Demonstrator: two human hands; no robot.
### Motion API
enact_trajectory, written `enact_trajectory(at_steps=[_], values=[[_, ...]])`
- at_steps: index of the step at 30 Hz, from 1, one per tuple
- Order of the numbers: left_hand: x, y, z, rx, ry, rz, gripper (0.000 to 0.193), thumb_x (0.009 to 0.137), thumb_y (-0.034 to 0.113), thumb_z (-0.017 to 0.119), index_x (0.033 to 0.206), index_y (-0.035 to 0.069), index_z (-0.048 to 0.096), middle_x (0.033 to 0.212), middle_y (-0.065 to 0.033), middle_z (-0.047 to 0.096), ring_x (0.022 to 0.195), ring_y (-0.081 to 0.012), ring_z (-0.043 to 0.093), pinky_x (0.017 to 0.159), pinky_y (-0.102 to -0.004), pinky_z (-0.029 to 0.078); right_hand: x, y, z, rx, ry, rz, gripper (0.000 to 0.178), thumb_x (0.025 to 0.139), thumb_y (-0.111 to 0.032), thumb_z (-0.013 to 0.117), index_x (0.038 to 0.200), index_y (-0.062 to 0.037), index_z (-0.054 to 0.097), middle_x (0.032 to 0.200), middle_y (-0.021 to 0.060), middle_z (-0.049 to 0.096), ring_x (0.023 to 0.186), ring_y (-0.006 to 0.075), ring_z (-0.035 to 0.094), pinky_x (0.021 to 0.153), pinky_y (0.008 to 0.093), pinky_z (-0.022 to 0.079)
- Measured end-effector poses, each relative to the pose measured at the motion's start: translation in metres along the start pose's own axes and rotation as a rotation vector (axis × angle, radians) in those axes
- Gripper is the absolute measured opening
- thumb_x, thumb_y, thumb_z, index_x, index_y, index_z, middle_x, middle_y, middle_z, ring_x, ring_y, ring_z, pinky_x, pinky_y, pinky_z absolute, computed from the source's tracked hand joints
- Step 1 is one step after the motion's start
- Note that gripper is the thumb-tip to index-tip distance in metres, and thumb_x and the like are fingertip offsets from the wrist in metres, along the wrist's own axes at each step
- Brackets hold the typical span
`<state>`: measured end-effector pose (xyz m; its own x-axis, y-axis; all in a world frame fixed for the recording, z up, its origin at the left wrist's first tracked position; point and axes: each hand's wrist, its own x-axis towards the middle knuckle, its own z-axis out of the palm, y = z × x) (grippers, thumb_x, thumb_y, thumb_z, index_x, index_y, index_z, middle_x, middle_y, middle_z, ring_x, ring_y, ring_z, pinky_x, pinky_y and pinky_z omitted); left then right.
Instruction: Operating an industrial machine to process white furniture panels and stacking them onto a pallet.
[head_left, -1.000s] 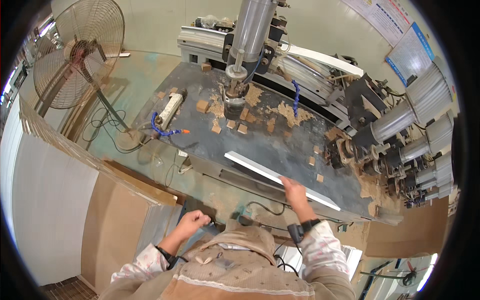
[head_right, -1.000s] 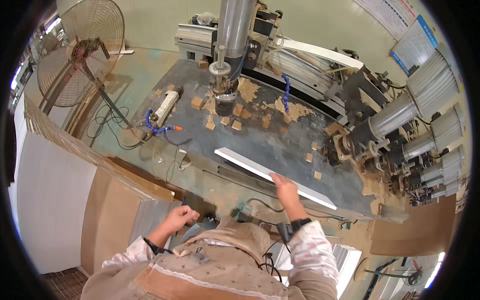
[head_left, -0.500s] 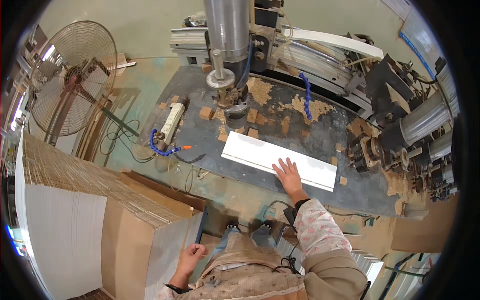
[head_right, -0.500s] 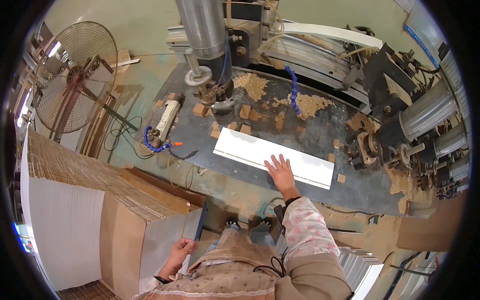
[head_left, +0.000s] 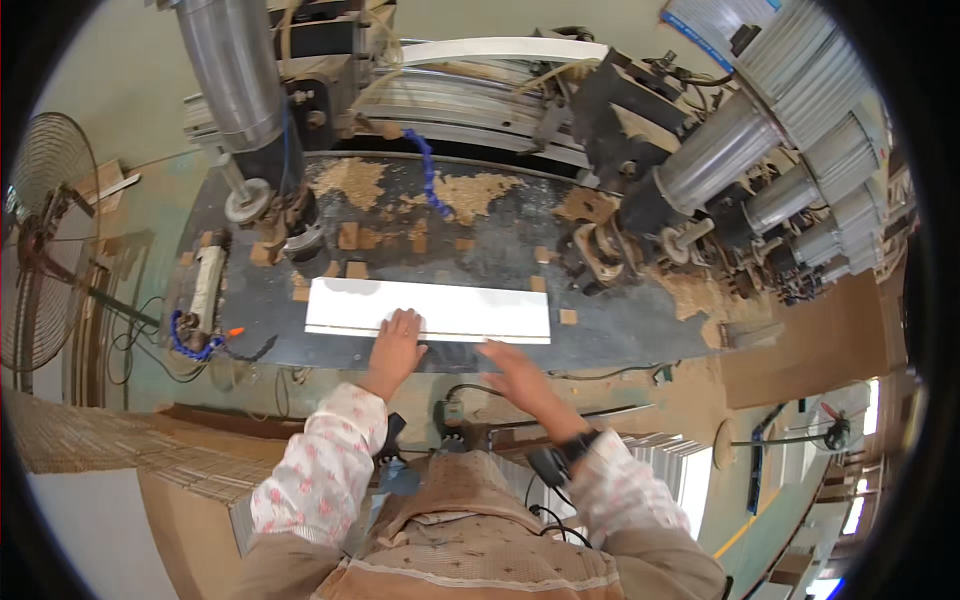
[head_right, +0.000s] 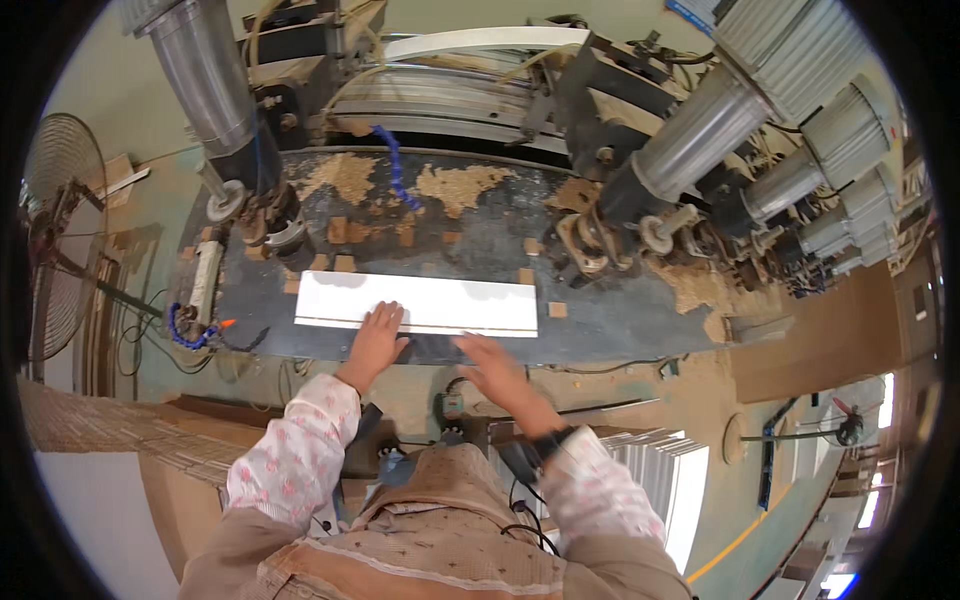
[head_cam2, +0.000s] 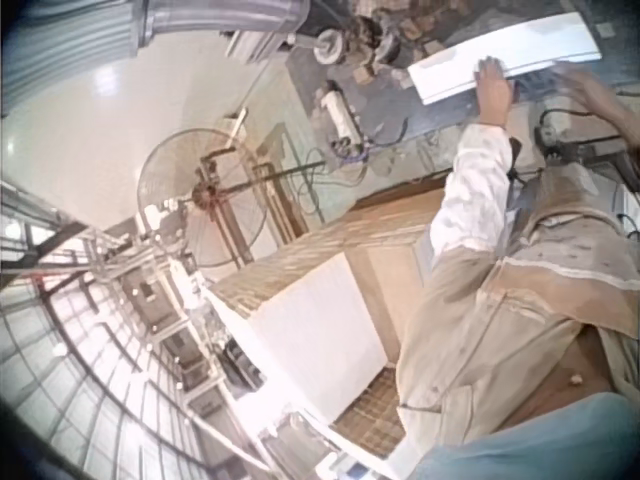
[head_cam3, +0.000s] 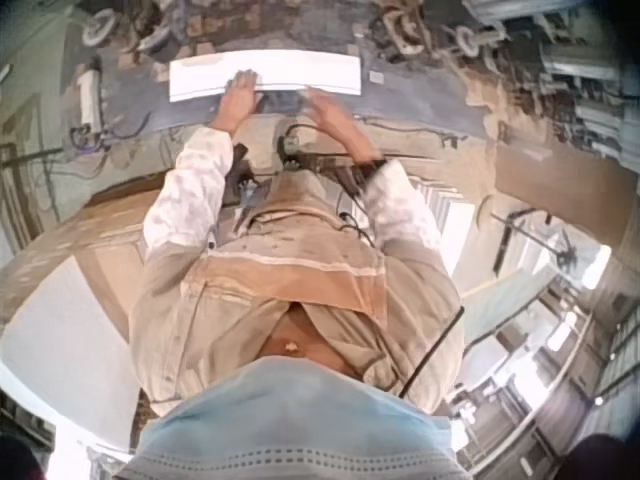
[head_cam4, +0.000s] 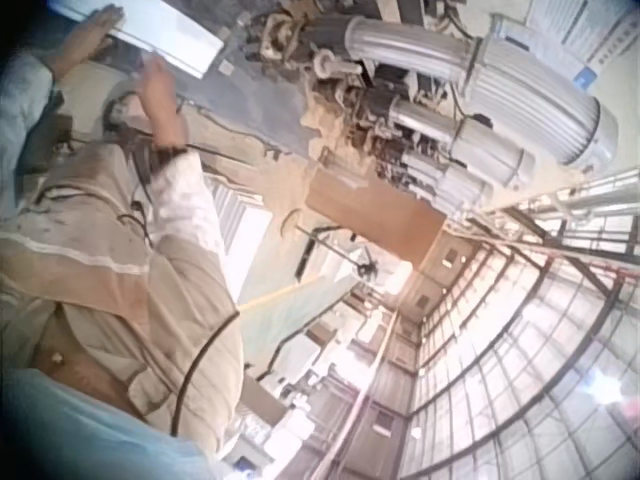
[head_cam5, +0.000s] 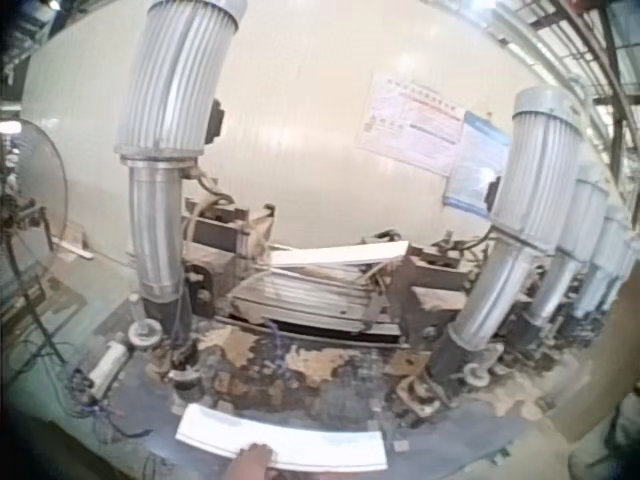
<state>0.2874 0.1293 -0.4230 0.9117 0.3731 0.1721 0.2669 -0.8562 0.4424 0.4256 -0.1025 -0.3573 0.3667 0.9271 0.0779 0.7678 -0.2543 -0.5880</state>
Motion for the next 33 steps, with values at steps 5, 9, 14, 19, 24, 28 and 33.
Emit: enact_trajectory(at_steps=[5,9,14,19,24,28,33], values=[[0.021,-0.019,0.024,0.296,-0.201,0.050,0.062,0.080,0.028,0.069,0.132,0.001,0.046,0.141,-0.0135,0.041,0.131,-0.0333,0.039,0.101,-0.0472,0.043,-0.225,0.013,-0.132,-0.299,0.527,0.675,0.057,0.079,-0.010,0.071,0.131,-0.0006,0.051,0.130,0.0194,0.055,0.121,0.0345,0.050,0.103,0.0422,0.038],[0.023,-0.026,0.030,0.306,-0.189,0.067,0.057,0.082,0.025,0.067,0.130,0.000,0.049,0.140,-0.0135,0.041,0.130,-0.0333,0.039,0.099,-0.0466,0.045,-0.420,-0.024,-0.180,-0.712,0.634,0.963,0.080,0.074,-0.016,0.076,0.143,-0.0008,0.037,0.145,0.0217,0.040,0.134,0.0371,0.037,0.113,0.0445,0.026],[0.024,-0.025,0.031,0.344,-0.214,0.086,0.059,0.082,0.027,0.067,0.131,0.000,0.048,0.140,-0.0137,0.041,0.130,-0.0327,0.040,0.099,-0.0451,0.045,-0.573,-0.060,-0.143,-0.851,0.328,1.072,0.061,0.086,-0.042,0.067,0.127,0.0032,0.056,0.130,0.0276,0.052,0.123,0.0378,0.049,0.102,0.0441,0.040],[0.024,-0.032,0.029,0.376,-0.195,0.138,0.061,0.081,0.032,0.067,0.132,0.004,0.047,0.141,-0.0129,0.045,0.129,-0.0321,0.044,0.102,-0.0410,0.043,-0.584,-0.063,-0.102,-0.789,-0.137,1.509,0.086,0.078,-0.027,0.068,0.148,-0.0065,0.024,0.146,0.0273,0.031,0.132,0.0449,0.033,0.109,0.0508,0.031],[0.026,-0.031,0.032,0.340,-0.160,0.179,0.063,0.077,0.032,0.072,0.129,0.004,0.051,0.138,-0.0114,0.048,0.127,-0.0315,0.046,0.103,-0.0371,0.043,-0.560,-0.069,-0.091,-0.569,0.290,1.734,0.127,0.057,-0.018,0.088,0.153,-0.0211,0.006,0.155,0.0246,0.012,0.139,0.0517,0.016,0.107,0.0667,0.023],[0.034,-0.013,0.042,0.313,-0.144,0.235,0.065,0.075,0.031,0.073,0.129,0.004,0.051,0.138,-0.0111,0.048,0.126,-0.0313,0.046,0.102,-0.0367,0.043,-0.554,-0.073,-0.090,-0.570,0.335,1.643,0.125,0.057,-0.016,0.088,0.153,-0.0208,0.008,0.156,0.0244,0.011,0.139,0.0511,0.017,0.106,0.0675,0.023],[0.038,0.001,0.045,0.324,-0.204,0.156,0.064,0.076,0.029,0.073,0.129,0.001,0.050,0.140,-0.0114,0.044,0.128,-0.0321,0.044,0.101,-0.0377,0.045,-0.549,-0.076,-0.086,-0.579,0.375,1.592,0.118,0.058,-0.008,0.086,0.153,-0.0222,0.016,0.156,0.0223,0.017,0.138,0.0507,0.021,0.106,0.0645,0.025]])
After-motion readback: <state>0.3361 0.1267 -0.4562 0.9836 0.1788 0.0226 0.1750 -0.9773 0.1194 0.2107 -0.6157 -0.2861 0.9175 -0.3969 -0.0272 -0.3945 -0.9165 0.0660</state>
